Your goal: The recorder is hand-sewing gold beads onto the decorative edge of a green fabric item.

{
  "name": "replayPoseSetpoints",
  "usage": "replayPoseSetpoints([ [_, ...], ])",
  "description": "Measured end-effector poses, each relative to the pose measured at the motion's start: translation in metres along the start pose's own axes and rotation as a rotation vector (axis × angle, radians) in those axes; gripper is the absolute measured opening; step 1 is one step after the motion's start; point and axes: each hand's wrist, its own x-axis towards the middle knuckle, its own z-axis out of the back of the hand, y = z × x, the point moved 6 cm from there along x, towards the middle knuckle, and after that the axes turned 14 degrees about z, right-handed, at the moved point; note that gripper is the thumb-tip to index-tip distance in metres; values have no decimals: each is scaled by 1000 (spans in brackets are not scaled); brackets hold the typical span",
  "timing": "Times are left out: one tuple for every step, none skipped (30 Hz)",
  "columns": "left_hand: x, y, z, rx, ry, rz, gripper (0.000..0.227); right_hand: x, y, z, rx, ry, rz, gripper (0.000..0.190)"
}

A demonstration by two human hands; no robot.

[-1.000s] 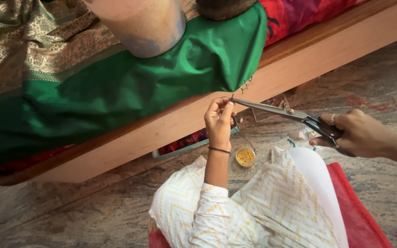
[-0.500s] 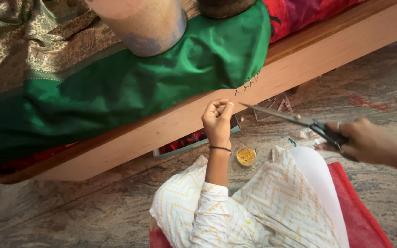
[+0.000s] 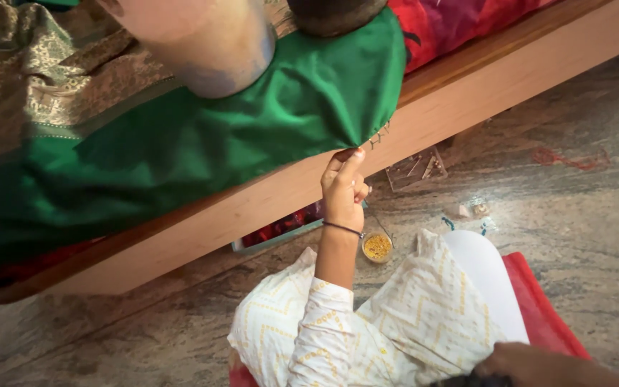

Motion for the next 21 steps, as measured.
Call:
replayPoseSetpoints([
  [-1, 2, -1, -71, 23, -19, 10, 4, -2, -11, 61, -17, 36, 28],
  [-2, 3, -2, -143, 46, -38, 9, 8, -4, -22, 123, -35, 73, 30],
  [1, 6, -2, -142, 46, -35, 9, 14, 24, -2, 125, -36, 73, 30],
  [4, 7, -1, -166, 40, -62, 9, 18, 46, 13, 187, 34, -34, 26],
  [6, 8, -1, -193, 33, -90, 9, 21, 69, 28, 248, 106, -143, 23],
  [9, 13, -3, -195, 33, -89, 9, 23, 48, 12, 248, 107, -145, 23],
  [12, 19, -5, -237, 26, -73, 10, 28, 33, 0, 179, 50, -27, 24],
  [14, 24, -6, -280, 19, -58, 11, 32, 18, -13, 109, -3, 93, 25],
  [7, 21, -15, -278, 18, -57, 11, 40, 40, 4, 111, -4, 95, 25],
  [0, 20, -24, -215, -9, -1, 18, 46, 57, 13, 113, 107, 5, 21],
  [-7, 19, -32, -152, -35, 55, 29, 50, 74, 24, 114, 220, -83, 17],
  [-9, 21, -30, -149, -37, 55, 29, 52, 68, 19, 115, 219, -80, 17],
  [-10, 21, -34, -179, 40, 35, 32, 54, 64, 17, 78, 197, -27, 20],
  [-11, 21, -37, -208, 116, 15, 35, 56, 59, 16, 41, 176, 26, 22],
  [-8, 20, -37, -208, 117, 16, 35, 56, 63, 17, 41, 175, 26, 22],
  [-6, 18, -36, -207, 116, 4, 28, 56, 65, 16, 15, 223, -24, 18],
  [-4, 17, -34, -208, 111, -9, 22, 55, 66, 14, -11, 276, -72, 16],
  [-4, 16, -35, -209, 108, -9, 22, 56, 66, 12, -10, 279, -72, 16],
  [-4, 13, -36, -190, 102, -35, 16, 56, 64, 11, -53, 290, -103, 17],
  [-4, 11, -38, -170, 96, -61, 13, 56, 62, 10, -95, 301, -133, 18],
  [-4, 12, -37, -170, 96, -62, 13, 55, 45, -1, -97, 302, -133, 18],
])
